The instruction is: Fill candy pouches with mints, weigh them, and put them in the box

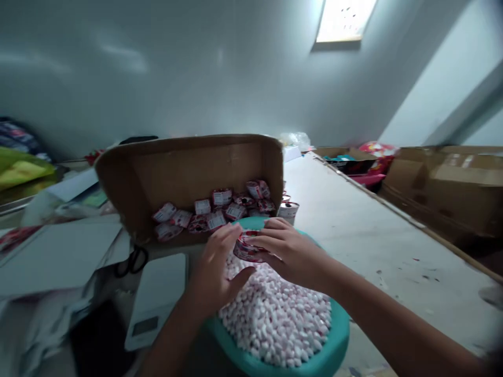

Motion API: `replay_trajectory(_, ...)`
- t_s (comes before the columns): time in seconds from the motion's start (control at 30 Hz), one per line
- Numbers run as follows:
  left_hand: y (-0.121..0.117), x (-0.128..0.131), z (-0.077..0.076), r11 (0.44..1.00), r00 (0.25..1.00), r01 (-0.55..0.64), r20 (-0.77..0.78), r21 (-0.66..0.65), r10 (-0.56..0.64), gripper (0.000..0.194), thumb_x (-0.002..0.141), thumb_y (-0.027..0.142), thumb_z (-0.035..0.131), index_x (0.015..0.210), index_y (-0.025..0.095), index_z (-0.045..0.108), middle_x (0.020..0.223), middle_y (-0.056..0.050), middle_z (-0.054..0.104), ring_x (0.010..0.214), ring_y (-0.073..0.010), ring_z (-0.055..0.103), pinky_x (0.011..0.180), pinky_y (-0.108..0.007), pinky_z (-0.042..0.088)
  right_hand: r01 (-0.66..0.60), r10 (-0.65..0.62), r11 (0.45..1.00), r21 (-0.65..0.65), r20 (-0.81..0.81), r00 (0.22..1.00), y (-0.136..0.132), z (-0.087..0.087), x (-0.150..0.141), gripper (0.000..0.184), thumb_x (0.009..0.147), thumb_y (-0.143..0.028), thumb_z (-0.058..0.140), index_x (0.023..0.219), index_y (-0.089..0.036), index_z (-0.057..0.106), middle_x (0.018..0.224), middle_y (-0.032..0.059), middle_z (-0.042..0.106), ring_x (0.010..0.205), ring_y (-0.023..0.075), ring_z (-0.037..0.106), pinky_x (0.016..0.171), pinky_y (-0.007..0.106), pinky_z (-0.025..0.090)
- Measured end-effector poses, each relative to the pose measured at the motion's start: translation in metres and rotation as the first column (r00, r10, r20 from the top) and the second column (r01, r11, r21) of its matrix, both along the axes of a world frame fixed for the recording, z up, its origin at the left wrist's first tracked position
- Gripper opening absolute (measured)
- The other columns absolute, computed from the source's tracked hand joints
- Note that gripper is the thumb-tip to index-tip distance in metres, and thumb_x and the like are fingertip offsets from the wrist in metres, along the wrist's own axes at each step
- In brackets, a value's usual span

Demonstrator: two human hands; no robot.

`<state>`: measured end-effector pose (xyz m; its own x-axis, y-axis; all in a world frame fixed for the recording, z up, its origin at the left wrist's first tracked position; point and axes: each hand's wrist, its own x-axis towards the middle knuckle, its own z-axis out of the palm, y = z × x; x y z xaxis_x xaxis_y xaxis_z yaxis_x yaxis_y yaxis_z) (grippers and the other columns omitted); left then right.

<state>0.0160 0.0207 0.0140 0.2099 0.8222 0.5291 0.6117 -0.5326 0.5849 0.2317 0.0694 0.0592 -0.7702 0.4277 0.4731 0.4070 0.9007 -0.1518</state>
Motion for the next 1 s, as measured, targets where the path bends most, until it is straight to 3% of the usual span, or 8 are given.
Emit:
replay_trajectory(0.1, -0.012, -0.022, 0.006, 0.981, 0.999, -0.044, -0.001, -0.19, 0.045, 0.075, 0.091, 0.048, 0.066, 0.156, 0.028, 0.035, 0.144, -0.012, 0.059, 0.128, -0.029, 0.061, 0.104, -0.039, 0.054, -0.161, 0.161, 0.987, 0.015, -0.025, 0.987, -0.009, 0.012, -0.022, 0.028, 0.098, -0.013, 0.048, 0.12, -0.02, 0.064, 0.098, 0.0081, 0.071, 0.091, 0.0213, 0.059, 0.086, 0.042, 0.051)
replay_trajectory(0.2, -0.024, -0.059, -0.002, 0.944, 0.973, -0.2, 0.059, -0.26, 0.223, 0.076, 0.09, 0.048, 0.067, 0.156, 0.031, 0.035, 0.142, -0.01, 0.061, 0.121, -0.0276, 0.066, 0.098, -0.036, 0.058, -0.103, 0.104, 0.995, 0.009, -0.106, 0.989, -0.003, 0.01, -0.033, 0.039, 0.098, -0.012, 0.047, 0.132, -0.025, 0.059, 0.125, 0.0128, 0.064, 0.117, 0.0258, 0.058, 0.095, 0.047, 0.053)
replay_trajectory(0.37, -0.039, -0.138, -0.048, 0.837, 0.815, -0.492, 0.211, -0.237, 0.539, 0.087, 0.083, 0.047, 0.075, 0.156, 0.023, 0.035, 0.149, -0.017, 0.052, 0.129, -0.0303, 0.06, 0.11, -0.044, 0.05, 0.087, -0.092, 0.962, -0.26, -0.008, 0.996, 0.023, -0.019, -0.024, 0.047, 0.095, -0.031, 0.059, 0.142, -0.029, 0.053, 0.146, 0.0136, 0.052, 0.132, 0.0313, 0.055, 0.101, 0.05, 0.055)
replay_trajectory(0.57, -0.051, -0.177, -0.092, 0.77, 0.776, -0.441, 0.236, -0.461, 0.585, 0.103, 0.075, 0.049, 0.082, 0.157, 0.019, 0.028, 0.137, -0.022, 0.06, 0.119, -0.0317, 0.067, 0.112, -0.059, 0.044, 0.07, 0.085, 0.874, -0.48, 0.292, 0.953, 0.032, -0.061, -0.017, 0.092, 0.066, -0.044, 0.089, 0.148, -0.031, 0.052, 0.15, 0.019, 0.05, 0.13, 0.0413, 0.057, 0.089, 0.048, 0.061)
replay_trajectory(0.67, -0.049, -0.185, -0.083, 0.796, 0.747, -0.376, 0.353, -0.474, 0.563, 0.111, 0.071, 0.049, 0.085, 0.158, 0.021, 0.022, 0.134, -0.02, 0.063, 0.123, -0.03, 0.065, 0.113, -0.056, 0.044, 0.079, 0.084, 0.886, -0.458, 0.325, 0.942, 0.032, -0.066, -0.016, 0.09, 0.063, -0.039, 0.092, 0.145, -0.035, 0.056, 0.15, 0.0193, 0.05, 0.13, 0.0425, 0.057, 0.085, 0.047, 0.061)
replay_trajectory(0.77, -0.036, -0.2, -0.06, 0.893, 0.682, -0.378, 0.579, -0.243, 0.446, 0.101, 0.076, 0.052, 0.081, 0.155, 0.02, 0.026, 0.131, -0.018, 0.066, 0.126, -0.027, 0.063, 0.114, -0.047, 0.046, 0.059, 0.109, 0.874, -0.483, 0.312, 0.944, 0.035, -0.067, -0.016, 0.083, 0.059, -0.04, 0.093, 0.137, -0.035, 0.063, 0.142, 0.0179, 0.057, 0.126, 0.042, 0.06, 0.085, 0.048, 0.061)
replay_trajectory(0.87, -0.017, -0.213, -0.044, 0.864, 0.6, -0.503, 0.714, -0.013, 0.36, 0.089, 0.084, 0.057, 0.072, 0.152, 0.019, 0.029, 0.113, -0.014, 0.073, 0.109, -0.0247, 0.071, 0.106, -0.043, 0.052, 0.051, 0.112, 0.87, -0.491, 0.298, 0.948, 0.039, -0.068, -0.017, 0.077, 0.059, -0.028, 0.091, 0.132, -0.036, 0.067, 0.138, 0.0161, 0.061, 0.123, 0.0406, 0.061, 0.09, 0.049, 0.059)
replay_trajectory(1.0, -0.004, -0.213, -0.051, 0.785, 0.568, -0.619, 0.695, 0.008, 0.44, 0.079, 0.085, 0.055, 0.072, 0.146, 0.017, 0.039, 0.1, -0.009, 0.074, 0.103, -0.0219, 0.071, 0.1, -0.039, 0.053, 0.09, 0.114, 0.802, -0.591, 0.299, 0.947, 0.039, -0.067, -0.018, 0.063, 0.064, -0.026, 0.084, 0.124, -0.038, 0.071, 0.132, 0.0138, 0.065, 0.118, 0.0375, 0.065, 0.091, 0.048, 0.059)
